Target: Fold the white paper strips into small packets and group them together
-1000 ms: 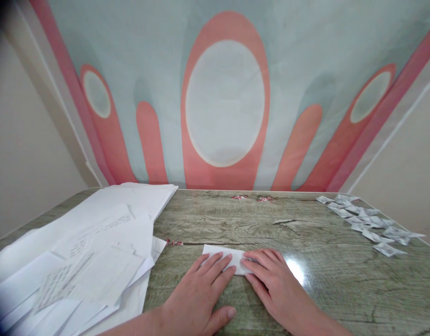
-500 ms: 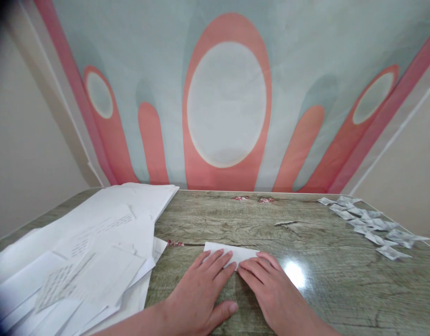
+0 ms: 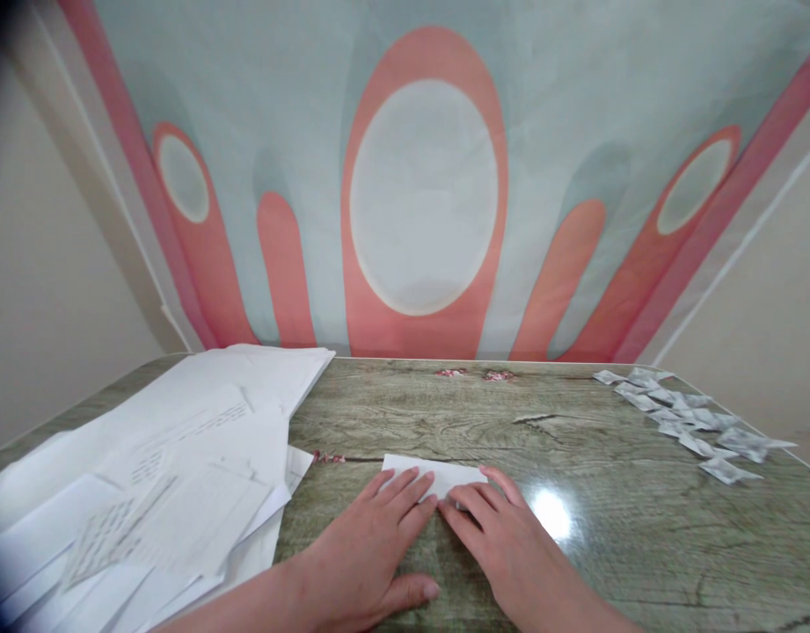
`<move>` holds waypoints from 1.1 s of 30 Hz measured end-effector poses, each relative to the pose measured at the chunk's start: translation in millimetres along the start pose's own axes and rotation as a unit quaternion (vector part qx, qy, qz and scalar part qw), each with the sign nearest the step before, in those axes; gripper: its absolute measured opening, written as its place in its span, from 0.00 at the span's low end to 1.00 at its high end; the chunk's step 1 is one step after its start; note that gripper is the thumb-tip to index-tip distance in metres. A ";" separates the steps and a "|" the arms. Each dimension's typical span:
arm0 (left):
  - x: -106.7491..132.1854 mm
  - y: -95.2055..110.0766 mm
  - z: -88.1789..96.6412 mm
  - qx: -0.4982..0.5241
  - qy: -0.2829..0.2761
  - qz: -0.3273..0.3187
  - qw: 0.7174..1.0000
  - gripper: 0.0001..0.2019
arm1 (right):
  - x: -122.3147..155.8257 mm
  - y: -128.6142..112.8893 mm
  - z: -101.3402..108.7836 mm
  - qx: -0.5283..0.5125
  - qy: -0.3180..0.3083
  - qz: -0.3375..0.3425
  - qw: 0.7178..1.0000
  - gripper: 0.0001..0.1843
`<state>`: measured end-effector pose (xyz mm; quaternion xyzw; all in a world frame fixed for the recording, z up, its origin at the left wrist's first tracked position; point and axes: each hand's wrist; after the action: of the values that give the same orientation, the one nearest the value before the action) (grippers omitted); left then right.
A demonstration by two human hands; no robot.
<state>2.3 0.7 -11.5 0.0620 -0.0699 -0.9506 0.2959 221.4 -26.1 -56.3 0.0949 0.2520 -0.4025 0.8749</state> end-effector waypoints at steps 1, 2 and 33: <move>-0.5 0.2 -0.1 -0.005 0.001 -0.002 1.000 0.35 | 0.1 0.0 -0.7 0.003 0.003 0.005 1.000 0.20; -0.9 0.3 -0.5 -0.010 0.001 -0.003 1.000 0.35 | 0.2 0.0 -1.2 0.007 0.005 0.010 1.000 0.20; -3.6 -1.8 -7.2 -0.043 0.017 -0.016 0.999 0.33 | 14.3 12.5 28.9 0.099 -0.072 -0.046 0.991 0.16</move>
<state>5.5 3.5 -18.7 0.0666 -0.0225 -0.9562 0.2843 249.2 -37.8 -39.5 0.1400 0.1515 -0.4711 0.8576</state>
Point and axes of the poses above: each hand's wrist, its own x-axis away from the middle knuckle, its own z-axis out of the back of the hand, y = z × x, and after that the axes turned 5 degrees about y, right-handed
